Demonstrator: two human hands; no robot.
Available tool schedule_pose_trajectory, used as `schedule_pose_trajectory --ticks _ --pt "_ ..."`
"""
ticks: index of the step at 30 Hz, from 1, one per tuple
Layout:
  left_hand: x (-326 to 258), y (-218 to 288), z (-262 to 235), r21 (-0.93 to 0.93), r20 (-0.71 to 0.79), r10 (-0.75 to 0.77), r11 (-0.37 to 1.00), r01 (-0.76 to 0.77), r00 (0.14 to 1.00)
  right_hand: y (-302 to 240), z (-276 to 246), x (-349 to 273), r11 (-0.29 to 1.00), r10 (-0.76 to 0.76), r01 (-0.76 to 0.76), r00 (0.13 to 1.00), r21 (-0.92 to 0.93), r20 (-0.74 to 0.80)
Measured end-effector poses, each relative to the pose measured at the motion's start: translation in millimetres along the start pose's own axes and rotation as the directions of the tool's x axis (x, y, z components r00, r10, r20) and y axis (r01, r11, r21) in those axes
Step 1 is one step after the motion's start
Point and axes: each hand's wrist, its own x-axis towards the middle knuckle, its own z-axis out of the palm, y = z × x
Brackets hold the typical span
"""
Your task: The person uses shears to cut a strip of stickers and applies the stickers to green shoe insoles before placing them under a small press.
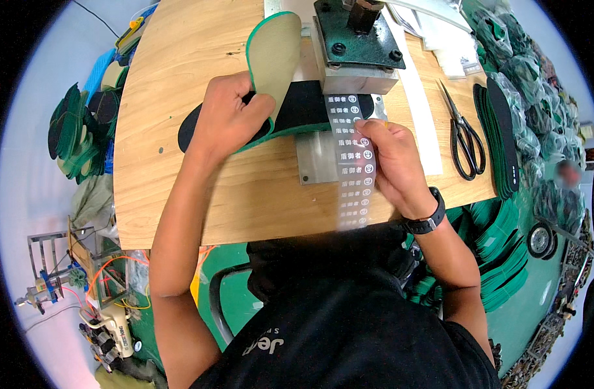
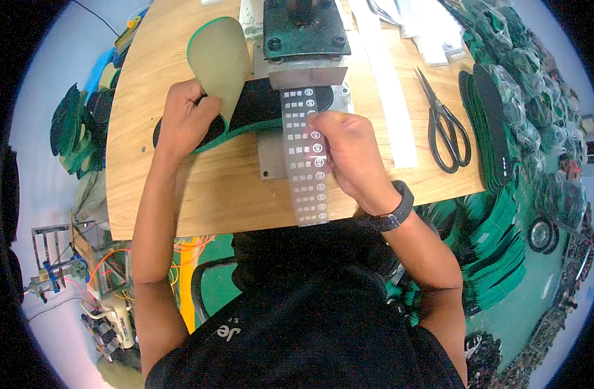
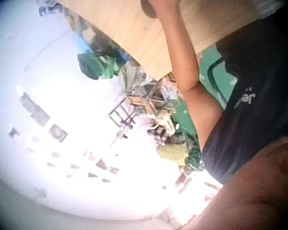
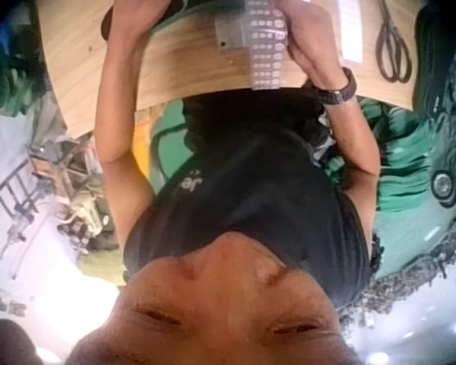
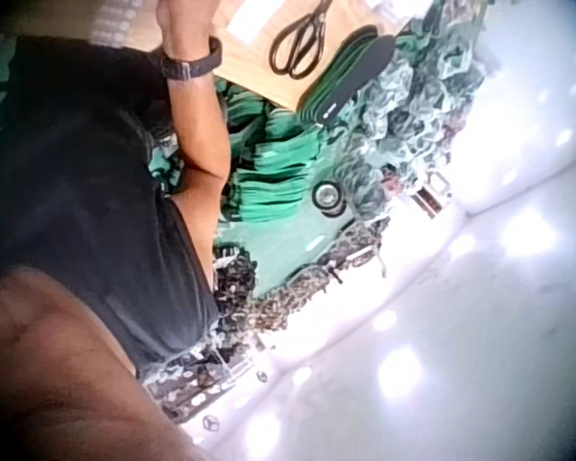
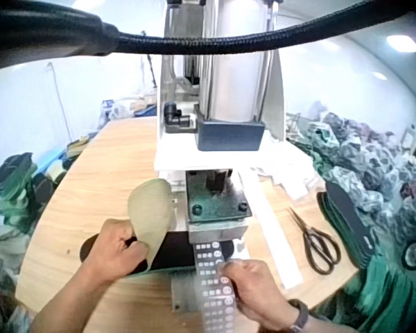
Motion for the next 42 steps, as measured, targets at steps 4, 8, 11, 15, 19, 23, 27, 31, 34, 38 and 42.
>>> schedule_pose_trajectory --ticks 4,8,11,15,19,23,27,31,34,38,42 --pt "1 -8 -2 0.044 0.048 0.06 0.997 -0.063 0.997 -2 1 0 1.0 0.013 -0.014 1.0 -0.023 -0.015" --pt "0 -9 2 0.027 0.015 0.064 0.998 -0.064 0.998 -3 2 2 1.0 0.021 -0.021 1.0 -0.003 -0.009" --pt "-1 -3 1 0.073 0.013 0.054 0.996 -0.055 0.998 -3 3 0 0.999 0.037 -0.038 0.999 -0.009 -0.02" --pt "0 -5 1 0.138 0.044 0.083 0.987 -0.089 0.996 -6 9 -3 1.0 0.006 -0.005 0.999 0.016 -0.038" --pt "-2 1 6 0.133 0.014 0.109 0.985 -0.11 0.994 -3 6 1 0.999 0.007 -0.006 1.0 0.047 -0.011" --pt "-1 3 12 0.245 0.056 0.164 0.954 -0.172 0.985 -1 4 2 0.999 0.023 -0.022 1.0 0.04 -0.011" --pt "0 7 14 0.374 0.079 0.151 0.912 -0.17 0.985 -3 4 -1 0.999 0.014 -0.013 0.999 -0.033 0.046" --pt "-2 7 7 0.245 0.097 0.069 0.965 -0.091 0.993 -5 -7 -26 0.996 -0.09 0.09 0.996 -0.005 -0.009" --pt "-1 9 6 0.143 0.109 -0.006 0.99 -0.009 0.994 -11 -16 -31 0.978 -0.147 0.178 0.959 0.112 -0.241" --pt "0 3 8 -0.039 -0.104 -0.049 0.998 0.045 0.993 -15 -17 -19 0.975 -0.089 0.128 0.974 0.181 -0.207" --pt "-3 1 1 -0.229 -0.181 -0.179 0.964 0.136 0.967 -11 -1 -4 0.997 0.02 -0.014 0.997 0.072 -0.076"
